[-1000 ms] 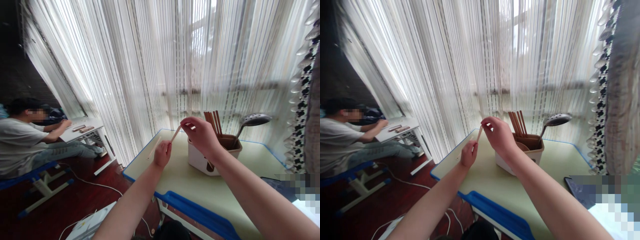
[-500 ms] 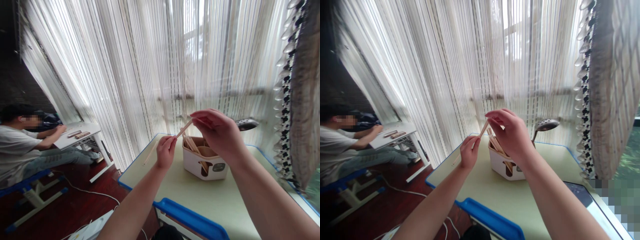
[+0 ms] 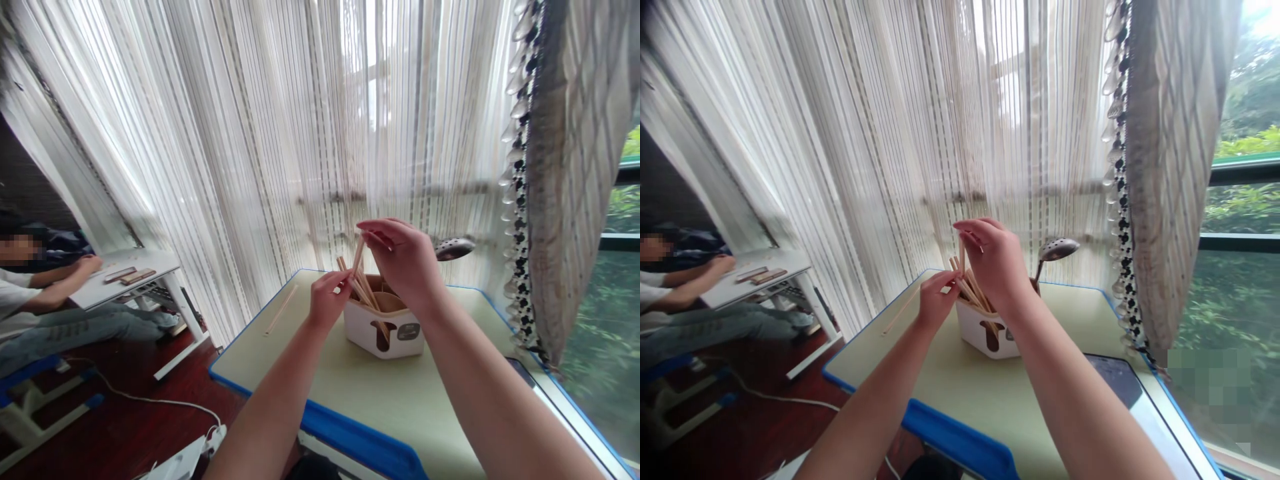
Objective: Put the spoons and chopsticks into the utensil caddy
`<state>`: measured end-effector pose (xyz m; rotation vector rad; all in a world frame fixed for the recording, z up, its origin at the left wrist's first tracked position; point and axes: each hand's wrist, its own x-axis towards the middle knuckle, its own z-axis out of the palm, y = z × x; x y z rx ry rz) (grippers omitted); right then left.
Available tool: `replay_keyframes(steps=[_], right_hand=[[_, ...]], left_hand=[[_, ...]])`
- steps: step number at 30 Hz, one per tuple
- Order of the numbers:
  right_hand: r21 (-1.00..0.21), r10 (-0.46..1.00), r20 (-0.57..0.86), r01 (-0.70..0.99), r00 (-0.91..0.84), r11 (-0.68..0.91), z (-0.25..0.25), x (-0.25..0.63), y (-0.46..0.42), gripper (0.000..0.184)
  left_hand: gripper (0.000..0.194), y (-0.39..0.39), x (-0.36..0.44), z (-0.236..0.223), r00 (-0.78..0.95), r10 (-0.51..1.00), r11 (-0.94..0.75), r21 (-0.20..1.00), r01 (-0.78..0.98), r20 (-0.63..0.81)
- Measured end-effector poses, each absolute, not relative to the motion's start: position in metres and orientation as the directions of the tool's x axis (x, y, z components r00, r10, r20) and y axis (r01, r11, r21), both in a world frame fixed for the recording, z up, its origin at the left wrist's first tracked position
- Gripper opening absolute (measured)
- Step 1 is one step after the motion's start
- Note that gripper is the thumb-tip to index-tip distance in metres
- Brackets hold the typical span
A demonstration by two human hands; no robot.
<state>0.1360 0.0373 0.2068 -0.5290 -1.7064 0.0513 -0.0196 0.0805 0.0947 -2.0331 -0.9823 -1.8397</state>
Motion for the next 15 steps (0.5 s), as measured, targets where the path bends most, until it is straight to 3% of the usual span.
replay_keyframes(steps=[6, 15], right_hand=[[-0.333, 0.393, 0.91, 0.334, -0.133, 0.882, 0.193, 0.129, 0.062, 0.019], [-0.523, 0.594, 0.791, 0.34, -0.148, 0.781, 0.168, 0.114, 0.09, 0.016]], left_hand=[[0.015, 0.082, -0.024, 0.081, -0.029, 0.267, -0.686, 0.211, 0.696, 0.963], [0.014, 0.085, -0.022, 0.074, -0.207, 0.524, -0.655, 0.546, 0.522, 0.826]])
